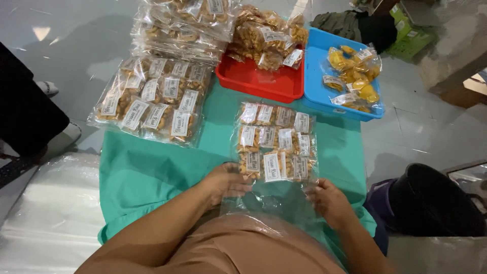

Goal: Sorting and organizing small packaged snack bags into different trays on a table.

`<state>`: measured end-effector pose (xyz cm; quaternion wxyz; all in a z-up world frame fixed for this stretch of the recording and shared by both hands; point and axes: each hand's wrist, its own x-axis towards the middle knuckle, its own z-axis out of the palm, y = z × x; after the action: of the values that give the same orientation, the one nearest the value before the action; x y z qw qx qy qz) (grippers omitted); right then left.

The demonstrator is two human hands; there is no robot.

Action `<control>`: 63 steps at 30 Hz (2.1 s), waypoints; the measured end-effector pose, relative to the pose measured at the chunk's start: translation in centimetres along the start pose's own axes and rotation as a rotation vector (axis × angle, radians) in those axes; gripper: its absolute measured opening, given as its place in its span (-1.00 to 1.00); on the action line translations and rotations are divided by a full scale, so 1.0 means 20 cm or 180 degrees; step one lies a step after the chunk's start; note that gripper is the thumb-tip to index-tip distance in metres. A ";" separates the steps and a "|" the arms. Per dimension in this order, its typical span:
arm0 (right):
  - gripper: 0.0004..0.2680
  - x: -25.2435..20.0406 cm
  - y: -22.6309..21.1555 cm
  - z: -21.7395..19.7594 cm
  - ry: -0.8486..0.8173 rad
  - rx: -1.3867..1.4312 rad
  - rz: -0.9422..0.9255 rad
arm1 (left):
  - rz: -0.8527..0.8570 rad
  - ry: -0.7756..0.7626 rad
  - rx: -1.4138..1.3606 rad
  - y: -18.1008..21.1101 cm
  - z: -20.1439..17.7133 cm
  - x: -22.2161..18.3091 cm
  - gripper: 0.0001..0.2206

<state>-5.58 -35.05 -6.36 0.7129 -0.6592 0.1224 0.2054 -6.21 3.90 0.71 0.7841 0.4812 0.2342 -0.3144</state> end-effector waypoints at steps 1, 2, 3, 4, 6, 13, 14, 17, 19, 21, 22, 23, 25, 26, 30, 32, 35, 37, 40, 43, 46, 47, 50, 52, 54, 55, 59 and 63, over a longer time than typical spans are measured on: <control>-0.77 -0.05 -0.05 0.07 0.0015 0.0003 0.0003 | -0.0010 -0.0010 0.0005 -0.01 -0.01 0.03 -0.33; -0.75 -0.09 -0.10 0.13 0.0378 -0.0024 0.0041 | 0.0049 0.0105 -0.0044 -0.03 -0.02 0.06 -0.46; -0.73 -0.13 -0.14 0.20 0.0735 -0.0055 0.0083 | 0.0110 0.0226 -0.0098 -0.05 -0.03 0.10 -0.57; -0.73 -0.15 -0.17 0.23 0.0742 -0.0055 0.0089 | 0.0102 0.0222 -0.0097 -0.06 -0.04 0.13 -0.57; -0.74 -0.18 -0.22 0.29 0.1120 -0.0396 0.0037 | 0.0264 0.0029 -0.0075 -0.08 -0.07 0.18 -0.66; -0.62 -0.16 -0.15 0.18 0.0912 -0.1110 -0.0857 | 0.0234 0.0082 0.0176 0.03 -0.08 0.03 -0.54; -0.66 -0.14 -0.12 0.13 0.0856 -0.1239 -0.1006 | 0.0346 0.0199 0.0242 0.04 -0.08 0.01 -0.51; -0.77 -0.13 -0.10 0.09 0.0797 -0.1516 -0.1109 | 0.0606 0.0312 0.0406 0.01 -0.12 0.04 -0.39; -0.83 -0.14 -0.10 0.09 0.0801 -0.1663 -0.1073 | 0.0762 0.0300 0.0510 0.03 -0.11 0.01 -0.30; -0.83 -0.13 -0.09 0.07 0.0614 -0.1437 -0.1098 | 0.0832 0.0465 0.1063 0.11 -0.06 -0.11 -0.18; -0.83 -0.14 -0.12 0.09 0.0613 -0.1438 -0.1099 | 0.0833 0.0465 0.1062 0.09 -0.09 -0.08 -0.18; -0.80 -0.16 -0.14 0.11 0.0603 -0.1455 -0.1041 | 0.1028 0.0313 0.1172 0.07 -0.12 -0.04 -0.20; -0.77 -0.16 -0.15 0.11 0.0592 -0.1472 -0.0978 | 0.1218 0.0160 0.1280 0.03 -0.17 0.03 -0.23; -0.75 -0.15 -0.15 0.09 0.0464 -0.1501 -0.0942 | 0.1313 0.0111 0.1423 0.01 -0.20 0.06 -0.38; -0.72 -0.15 -0.15 0.07 0.0503 -0.1822 -0.1028 | 0.1639 0.0110 0.1647 -0.02 -0.25 0.16 -0.73; -0.72 -0.13 -0.15 0.04 0.0484 -0.1568 -0.1202 | 0.1825 -0.0018 0.1362 0.00 -0.26 0.18 -0.70; -0.71 -0.10 -0.16 0.02 0.0350 -0.1394 -0.1584 | 0.2080 -0.0207 0.1192 0.05 -0.27 0.16 -0.66; -0.70 -0.09 -0.18 0.01 0.0237 -0.1475 -0.1794 | 0.2153 -0.0266 0.1307 0.08 -0.28 0.15 -0.65; -0.62 -0.08 -0.27 0.03 0.0042 -0.1667 -0.1960 | 0.2298 -0.0391 0.1670 0.13 -0.26 0.12 -0.54; -0.59 -0.11 -0.37 0.08 -0.0033 -0.2053 -0.2304 | 0.2753 -0.0215 0.2318 0.19 -0.21 0.07 -0.60; -0.61 -0.10 -0.43 0.11 0.0116 -0.2467 -0.2614 | 0.3259 0.0345 0.2844 0.21 -0.19 0.11 -0.64; -0.65 -0.09 -0.44 0.12 0.0294 -0.2694 -0.2924 | 0.3757 0.0518 0.3199 0.21 -0.19 0.15 -0.68; -0.73 -0.06 -0.48 0.15 0.0676 -0.3101 -0.3569 | 0.4974 0.0986 0.3906 0.26 -0.17 0.18 -0.82; -0.78 -0.03 -0.50 0.16 0.0882 -0.3281 -0.3899 | 0.5690 0.1284 0.4246 0.31 -0.14 0.18 -0.89; -0.88 0.00 -0.52 0.17 0.1382 -0.3850 -0.4796 | 0.6474 0.1982 0.4523 0.36 -0.11 0.16 -0.90; -0.88 0.04 -0.48 0.13 0.1384 -0.3849 -0.4798 | 0.6476 0.1982 0.4524 0.36 -0.12 0.19 -0.90; -0.95 0.15 -0.31 0.01 0.1752 -0.4552 -0.5571 | 0.7062 0.2049 0.4555 0.33 -0.15 0.22 -0.85; -0.94 0.17 -0.10 -0.03 0.0947 -0.4697 -0.5804 | 0.6861 0.1648 0.5083 0.16 -0.30 0.27 -0.83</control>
<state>-1.60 -35.19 -6.19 0.0218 -0.7728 -0.4597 -0.4371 -0.58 8.92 -3.55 0.0834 0.7859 -0.3584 0.4970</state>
